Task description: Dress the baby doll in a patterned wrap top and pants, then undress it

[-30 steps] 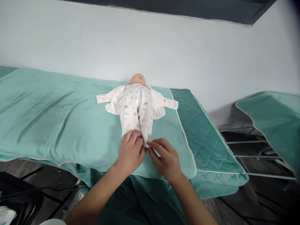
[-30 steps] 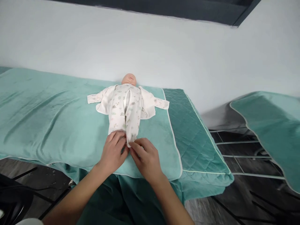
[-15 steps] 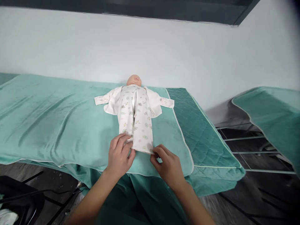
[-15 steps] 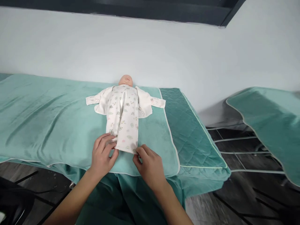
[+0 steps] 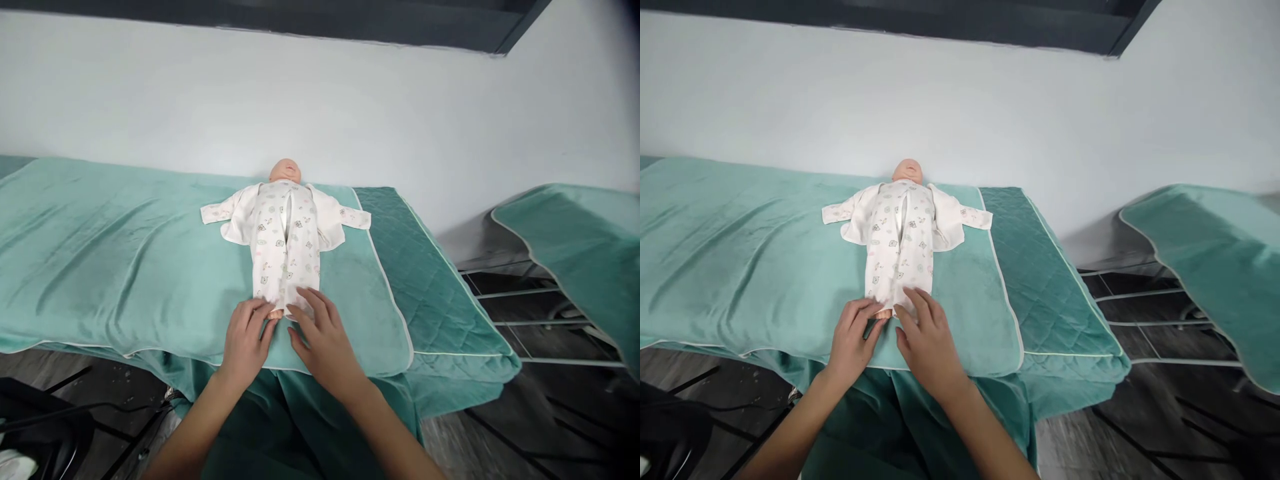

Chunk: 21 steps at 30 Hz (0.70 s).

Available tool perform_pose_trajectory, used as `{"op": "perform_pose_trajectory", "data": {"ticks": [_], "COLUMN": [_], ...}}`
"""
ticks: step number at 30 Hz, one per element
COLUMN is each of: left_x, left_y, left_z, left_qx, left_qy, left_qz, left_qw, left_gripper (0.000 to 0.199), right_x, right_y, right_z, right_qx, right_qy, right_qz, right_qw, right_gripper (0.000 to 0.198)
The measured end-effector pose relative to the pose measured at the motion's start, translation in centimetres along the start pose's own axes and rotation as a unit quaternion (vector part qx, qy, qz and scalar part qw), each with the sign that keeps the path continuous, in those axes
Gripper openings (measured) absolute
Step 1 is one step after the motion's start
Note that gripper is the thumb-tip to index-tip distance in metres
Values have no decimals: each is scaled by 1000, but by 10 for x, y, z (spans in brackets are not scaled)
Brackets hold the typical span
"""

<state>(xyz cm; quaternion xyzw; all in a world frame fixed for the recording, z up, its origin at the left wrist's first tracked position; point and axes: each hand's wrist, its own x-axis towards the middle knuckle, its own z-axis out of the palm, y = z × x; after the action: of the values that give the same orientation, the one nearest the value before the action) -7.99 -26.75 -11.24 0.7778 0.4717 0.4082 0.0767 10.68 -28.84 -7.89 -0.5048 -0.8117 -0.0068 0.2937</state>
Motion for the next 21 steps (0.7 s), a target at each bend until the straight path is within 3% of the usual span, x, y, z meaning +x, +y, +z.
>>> {"op": "perform_pose_trajectory", "data": {"ticks": [6, 11, 16, 18, 21], "left_x": [4, 7, 2, -2, 2], "left_y": [-4, -4, -2, -6, -23], "left_z": [-5, -21, -29, -29, -28], "left_qx": [-77, -89, -103, -116, -124], "left_qy": [7, 23, 50, 34, 27], "left_qz": [8, 53, 64, 69, 53], "left_qw": [997, 994, 991, 990, 991], "left_gripper": [21, 27, 29, 26, 22], "right_x": [31, 36, 19, 12, 13], "right_y": [-7, -10, -18, -11, 19], "right_z": [22, 9, 0, 0, 4], "right_qx": [-47, -6, 13, 28, 62], "right_qy": [-15, 16, 47, 49, 119], "right_qz": [25, -5, -45, -64, -50], "right_qw": [998, 1000, 998, 996, 990], "right_gripper": [16, 15, 16, 14, 21]}}
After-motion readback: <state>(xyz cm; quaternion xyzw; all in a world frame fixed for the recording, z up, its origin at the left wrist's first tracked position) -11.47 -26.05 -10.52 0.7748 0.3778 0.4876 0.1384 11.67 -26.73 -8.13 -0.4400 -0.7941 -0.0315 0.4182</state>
